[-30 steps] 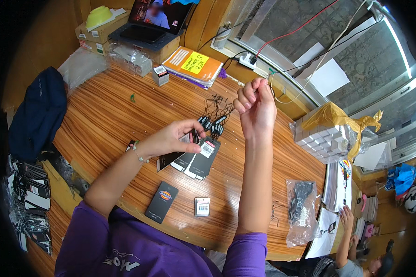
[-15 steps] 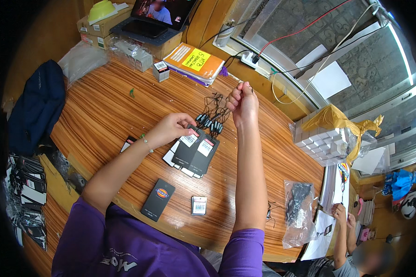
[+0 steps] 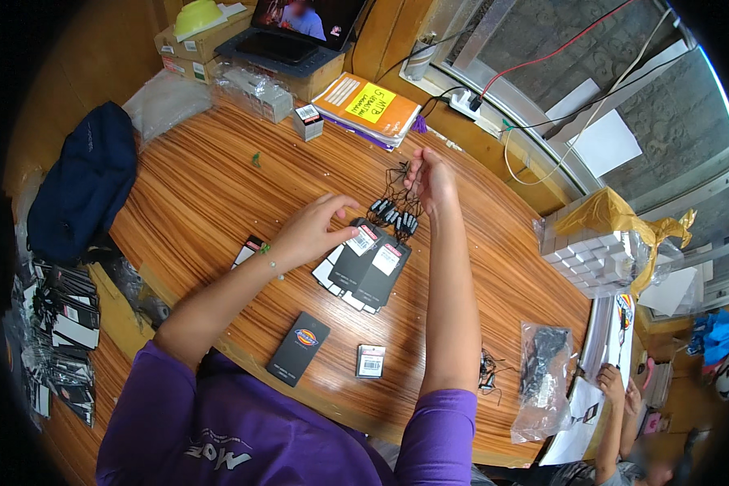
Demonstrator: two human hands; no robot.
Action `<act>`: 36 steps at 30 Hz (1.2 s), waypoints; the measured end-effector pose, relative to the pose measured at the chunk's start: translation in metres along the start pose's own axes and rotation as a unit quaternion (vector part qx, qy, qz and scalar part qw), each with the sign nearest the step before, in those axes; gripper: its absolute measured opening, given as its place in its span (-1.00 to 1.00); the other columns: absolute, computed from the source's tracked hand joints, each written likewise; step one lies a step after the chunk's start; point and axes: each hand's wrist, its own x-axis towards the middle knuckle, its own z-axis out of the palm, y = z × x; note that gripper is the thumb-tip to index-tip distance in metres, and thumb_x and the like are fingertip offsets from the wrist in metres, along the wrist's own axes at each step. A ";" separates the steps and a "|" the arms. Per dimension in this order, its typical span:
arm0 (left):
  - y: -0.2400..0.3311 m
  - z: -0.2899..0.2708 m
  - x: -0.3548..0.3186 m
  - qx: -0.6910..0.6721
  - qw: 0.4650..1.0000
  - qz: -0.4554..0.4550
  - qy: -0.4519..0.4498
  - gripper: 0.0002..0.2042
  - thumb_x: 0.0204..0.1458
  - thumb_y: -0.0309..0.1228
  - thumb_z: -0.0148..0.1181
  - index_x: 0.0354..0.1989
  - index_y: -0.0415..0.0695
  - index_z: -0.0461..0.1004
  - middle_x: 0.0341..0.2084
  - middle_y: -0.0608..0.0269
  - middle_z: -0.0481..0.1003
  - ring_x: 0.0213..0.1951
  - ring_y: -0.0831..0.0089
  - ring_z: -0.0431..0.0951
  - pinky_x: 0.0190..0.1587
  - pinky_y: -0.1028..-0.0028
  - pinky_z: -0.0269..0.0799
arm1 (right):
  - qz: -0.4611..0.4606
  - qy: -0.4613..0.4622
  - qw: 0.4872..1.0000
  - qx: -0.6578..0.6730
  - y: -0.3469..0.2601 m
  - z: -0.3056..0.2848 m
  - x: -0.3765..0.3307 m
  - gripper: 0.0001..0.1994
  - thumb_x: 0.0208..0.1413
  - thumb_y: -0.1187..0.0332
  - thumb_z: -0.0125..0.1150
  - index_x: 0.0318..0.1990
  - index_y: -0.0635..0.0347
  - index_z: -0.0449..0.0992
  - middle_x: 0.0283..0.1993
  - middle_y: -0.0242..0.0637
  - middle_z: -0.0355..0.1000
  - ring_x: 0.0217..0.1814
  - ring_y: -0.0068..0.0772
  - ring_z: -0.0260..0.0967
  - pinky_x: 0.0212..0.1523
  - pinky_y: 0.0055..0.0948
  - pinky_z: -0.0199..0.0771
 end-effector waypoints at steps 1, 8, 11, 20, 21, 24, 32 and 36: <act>-0.006 -0.001 -0.005 0.001 1.000 0.014 0.001 -0.59 -0.05 -0.27 0.16 -0.03 -0.12 0.29 -0.21 0.12 0.32 -0.18 0.32 0.38 -0.11 0.38 0.31 | 0.010 0.006 1.000 0.003 0.002 0.003 0.003 -0.80 0.20 0.24 -0.23 -0.35 0.10 0.28 -0.65 -0.46 0.20 -0.63 -0.53 0.12 -0.58 -0.48 0.23; -0.003 0.013 -0.046 -0.085 0.994 0.038 -0.058 -0.34 0.02 -0.23 0.07 0.19 -0.27 -0.10 0.17 -0.17 -0.08 0.23 0.02 -0.03 0.21 0.28 -0.02 | 0.022 0.040 0.999 0.021 0.016 -0.013 0.019 -0.93 0.06 0.36 0.00 -0.32 0.03 0.26 -0.61 -0.49 0.12 -0.64 -0.62 -0.01 -0.63 -0.59 0.03; -0.011 0.017 -0.056 -0.094 0.993 0.057 -0.043 -0.33 0.03 -0.20 0.05 0.20 -0.28 -0.13 0.18 -0.21 -0.10 0.26 0.01 -0.14 0.24 0.26 -0.12 | -0.019 0.047 0.999 -0.002 0.013 0.003 0.025 -0.91 0.05 0.32 0.03 -0.34 0.06 0.28 -0.62 -0.52 0.13 -0.61 -0.60 0.03 -0.60 -0.57 0.04; 0.017 -0.017 -0.081 -0.057 0.994 0.058 0.078 -0.37 0.00 -0.37 0.09 0.23 -0.13 -0.07 0.26 -0.03 -0.27 0.28 0.08 -0.19 0.24 0.23 -0.19 | -0.295 0.126 0.904 -0.282 0.010 -0.029 0.042 -0.81 -0.04 0.33 0.16 -0.29 0.22 0.42 -0.29 -0.32 0.30 -0.23 -0.45 0.24 -0.20 -0.49 0.26; 0.019 -0.022 -0.085 -0.052 0.996 0.043 0.053 -0.39 0.00 -0.39 0.09 0.22 -0.11 -0.04 0.25 -0.02 -0.24 0.28 0.09 -0.17 0.24 0.24 -0.17 | -0.336 0.153 0.883 -0.291 0.015 -0.046 0.041 -0.80 -0.07 0.36 0.18 -0.31 0.26 0.42 -0.27 -0.26 0.29 -0.18 -0.39 0.24 -0.15 -0.44 0.28; 0.013 -0.034 -0.100 -0.007 1.000 0.015 0.000 -0.45 -0.07 -0.46 0.13 0.15 -0.07 0.12 0.22 0.05 -0.10 0.25 0.14 -0.06 0.20 0.28 -0.03 | -0.344 0.161 0.869 -0.316 -0.007 -0.024 -0.017 -0.77 -0.07 0.37 0.18 -0.24 0.26 0.43 -0.18 -0.17 0.27 -0.12 -0.32 0.29 -0.08 -0.44 0.29; 0.014 -0.032 -0.098 0.115 0.960 0.121 -0.225 -0.41 -0.29 -0.37 0.35 0.00 -0.14 0.30 -0.10 0.16 0.33 -0.03 0.29 0.31 0.04 0.39 0.19 | -0.082 0.004 0.911 -0.403 0.014 -0.012 -0.240 -0.80 0.08 0.29 0.05 -0.24 0.21 0.42 -0.31 -0.37 0.36 -0.30 -0.54 0.27 -0.19 -0.52 0.29; 0.025 -0.013 -0.095 0.061 0.970 0.058 -0.226 -0.44 -0.35 -0.40 0.39 -0.06 -0.17 0.34 -0.20 0.16 0.36 -0.07 0.36 0.32 -0.03 0.43 0.24 | -0.090 0.024 0.858 -0.505 0.068 -0.010 -0.295 -0.63 -0.13 0.31 0.26 -0.12 0.21 0.41 -0.24 -0.25 0.29 -0.14 -0.30 0.25 -0.13 -0.42 0.30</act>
